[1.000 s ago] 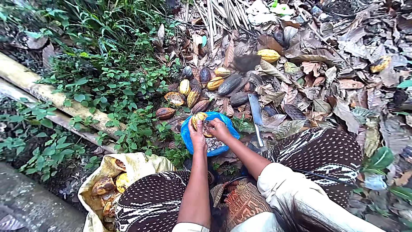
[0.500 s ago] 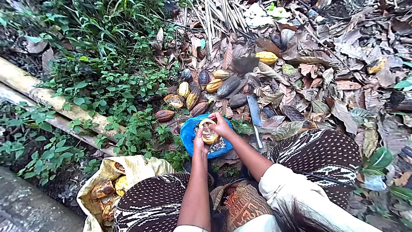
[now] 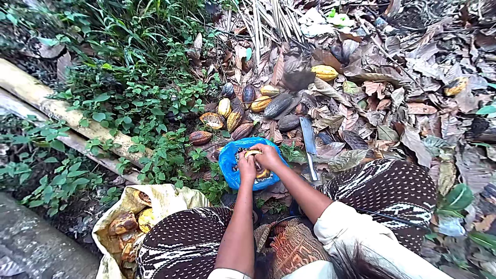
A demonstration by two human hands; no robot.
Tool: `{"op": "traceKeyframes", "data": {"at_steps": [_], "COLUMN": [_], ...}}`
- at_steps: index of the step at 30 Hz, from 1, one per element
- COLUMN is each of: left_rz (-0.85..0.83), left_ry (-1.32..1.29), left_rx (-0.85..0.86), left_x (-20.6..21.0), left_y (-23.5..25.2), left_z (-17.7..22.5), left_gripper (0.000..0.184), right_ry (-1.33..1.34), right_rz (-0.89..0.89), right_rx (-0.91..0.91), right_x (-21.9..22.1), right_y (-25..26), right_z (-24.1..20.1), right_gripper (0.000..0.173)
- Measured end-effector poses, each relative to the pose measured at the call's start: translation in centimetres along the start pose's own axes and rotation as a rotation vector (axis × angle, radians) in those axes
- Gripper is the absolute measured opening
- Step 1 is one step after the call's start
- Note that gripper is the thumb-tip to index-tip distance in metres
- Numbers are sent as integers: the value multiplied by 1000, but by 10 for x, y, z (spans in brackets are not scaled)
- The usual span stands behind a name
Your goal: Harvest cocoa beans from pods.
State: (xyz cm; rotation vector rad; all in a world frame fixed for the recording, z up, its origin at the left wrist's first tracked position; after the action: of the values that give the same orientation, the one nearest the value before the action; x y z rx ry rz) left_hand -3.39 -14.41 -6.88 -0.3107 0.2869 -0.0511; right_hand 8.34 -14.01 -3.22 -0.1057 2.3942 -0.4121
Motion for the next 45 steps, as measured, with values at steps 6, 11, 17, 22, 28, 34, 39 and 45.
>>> {"op": "traceKeyframes", "data": {"at_steps": [6,11,17,22,28,34,39,45], "left_rz": [78,158,41,59,92,140,172,205], "left_ry": [118,84,-711,-853,-843,-825,-894,-899], "left_rx": [-82,-65,-153,-264,-310,-305,-335,-317], "left_x": [-3,-3,20,24,21,15,14,13], "left_y": [-10,-16,-9,-16,-14,-17,-19,-20], "left_z": [3,0,-20,-20,-24,-20,-23,-27], "left_gripper": [36,35,41,43,37,35,35,37], "right_ry": [-8,-85,39,161,46,32,27,59], "right_rz": [25,-1,-4,-153,-29,46,53,32], "right_rx": [-25,-37,-24,50,-6,-13,-33,-67], "right_x": [6,8,-5,1,6,9,9,5], "right_y": [-8,-9,9,15,12,2,-1,-6], "right_z": [-4,-10,9,23,19,8,4,-7], "right_gripper": [34,36,40,46,46,44,45,44]}}
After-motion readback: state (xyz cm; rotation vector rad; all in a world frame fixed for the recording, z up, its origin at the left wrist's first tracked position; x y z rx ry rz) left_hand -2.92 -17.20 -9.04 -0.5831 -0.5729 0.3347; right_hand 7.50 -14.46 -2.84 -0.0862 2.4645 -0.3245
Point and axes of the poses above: each hand's wrist, its own y-axis towards the middle knuckle, its own x-axis out of the palm, z = x × y, the point moved 9 cm from there along y, towards the middle knuckle, and after that the axes turned 8 degrees about -y, right-handed, at the moved point
